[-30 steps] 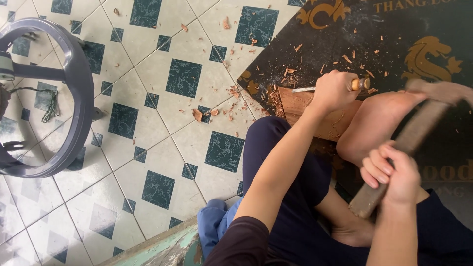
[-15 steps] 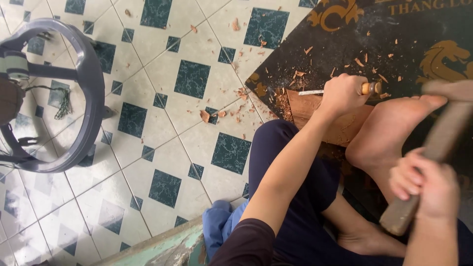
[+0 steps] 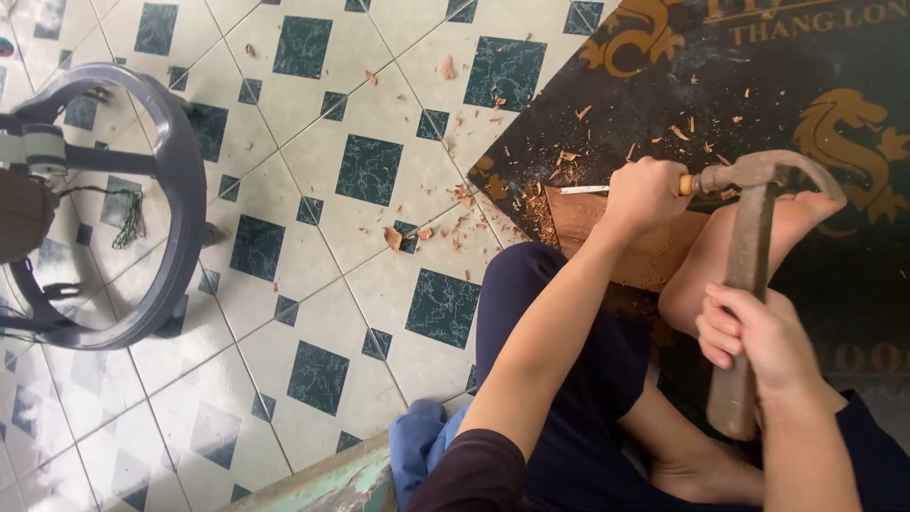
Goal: Using a hammer and chisel to carve and shape a piece of wood while sitting on the floor.
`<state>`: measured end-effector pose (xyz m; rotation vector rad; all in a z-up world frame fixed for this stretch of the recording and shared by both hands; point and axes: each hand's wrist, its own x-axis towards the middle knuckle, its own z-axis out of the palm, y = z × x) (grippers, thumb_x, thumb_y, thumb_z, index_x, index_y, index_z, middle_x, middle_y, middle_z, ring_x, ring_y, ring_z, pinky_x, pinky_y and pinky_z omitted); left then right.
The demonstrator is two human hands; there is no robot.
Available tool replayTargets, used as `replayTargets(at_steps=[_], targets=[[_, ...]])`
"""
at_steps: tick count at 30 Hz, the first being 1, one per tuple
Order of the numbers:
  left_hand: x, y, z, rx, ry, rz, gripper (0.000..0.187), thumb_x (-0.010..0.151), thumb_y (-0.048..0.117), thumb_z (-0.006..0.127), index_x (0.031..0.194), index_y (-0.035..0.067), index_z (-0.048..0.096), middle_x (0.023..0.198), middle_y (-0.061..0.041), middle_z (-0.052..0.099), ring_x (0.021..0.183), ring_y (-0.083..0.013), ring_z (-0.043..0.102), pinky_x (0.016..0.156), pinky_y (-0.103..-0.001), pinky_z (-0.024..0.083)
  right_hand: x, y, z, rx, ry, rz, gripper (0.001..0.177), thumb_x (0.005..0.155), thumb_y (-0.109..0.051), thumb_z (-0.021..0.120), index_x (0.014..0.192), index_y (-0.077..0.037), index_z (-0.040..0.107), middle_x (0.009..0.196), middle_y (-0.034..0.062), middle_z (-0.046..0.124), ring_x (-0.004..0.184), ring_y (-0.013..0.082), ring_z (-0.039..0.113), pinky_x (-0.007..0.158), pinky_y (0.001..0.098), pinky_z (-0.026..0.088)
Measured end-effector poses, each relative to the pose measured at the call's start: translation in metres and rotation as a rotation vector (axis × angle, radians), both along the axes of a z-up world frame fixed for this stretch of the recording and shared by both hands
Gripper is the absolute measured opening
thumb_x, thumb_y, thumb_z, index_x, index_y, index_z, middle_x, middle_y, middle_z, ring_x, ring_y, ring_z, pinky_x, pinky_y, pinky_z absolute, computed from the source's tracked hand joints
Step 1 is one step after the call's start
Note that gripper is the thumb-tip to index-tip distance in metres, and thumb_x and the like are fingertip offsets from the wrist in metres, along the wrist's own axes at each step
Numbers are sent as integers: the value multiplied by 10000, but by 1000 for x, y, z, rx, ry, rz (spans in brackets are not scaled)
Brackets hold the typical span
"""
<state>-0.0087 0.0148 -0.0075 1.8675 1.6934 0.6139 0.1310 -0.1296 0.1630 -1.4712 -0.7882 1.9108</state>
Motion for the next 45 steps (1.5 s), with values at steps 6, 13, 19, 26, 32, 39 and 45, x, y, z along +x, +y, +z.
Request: replayTargets(at_steps=[6,13,19,26,32,39,45], targets=[[-7,2,11,21,-77,36,266,778,285,597,566,169,484,539,-16,554,505,-286,516,459,-429,385,-3,-9,3,130,168,-266,361,923,-139,432,606,-216,278,503,-81,178,386,54,166,359,238,164],[-28,-6,10,21,-29,84,236,786,275,633,591,165,553,581,-48,636,533,-343,612,459,-461,434,-17,-9,-5,-29,76,-189,327,952,-133,415,656,-198,295,542,-69,204,398,66,188,364,250,181],[-9,-15,26,-58,7,-121,47,675,227,594,638,203,610,633,-36,684,591,-346,649,530,-488,485,-19,-17,20,-15,-54,-120,435,990,-106,446,604,-177,256,525,-33,207,396,102,213,372,270,200],[14,-20,17,-5,-88,-194,157,667,221,543,540,188,457,521,-15,571,467,-296,478,454,-446,349,19,-37,18,110,87,-249,121,971,-133,466,870,-190,501,570,-64,235,400,48,230,333,219,197],[14,-22,8,89,-112,-212,197,704,253,567,548,182,470,525,-14,560,452,-283,499,431,-440,347,13,-54,49,157,-7,-280,219,986,-118,424,774,-168,394,561,-49,225,405,67,216,344,236,199],[12,-24,2,180,-123,-172,236,736,298,561,566,199,432,504,25,524,450,-248,455,430,-413,320,-6,-63,48,127,55,-310,157,962,-106,444,815,-159,457,540,-59,247,388,52,237,317,220,193],[8,-21,12,161,-107,-106,225,713,223,546,565,167,387,493,-12,517,455,-321,426,443,-458,311,-4,-66,35,77,37,-282,188,975,-111,458,795,-163,439,531,-57,255,375,53,235,305,223,205]])
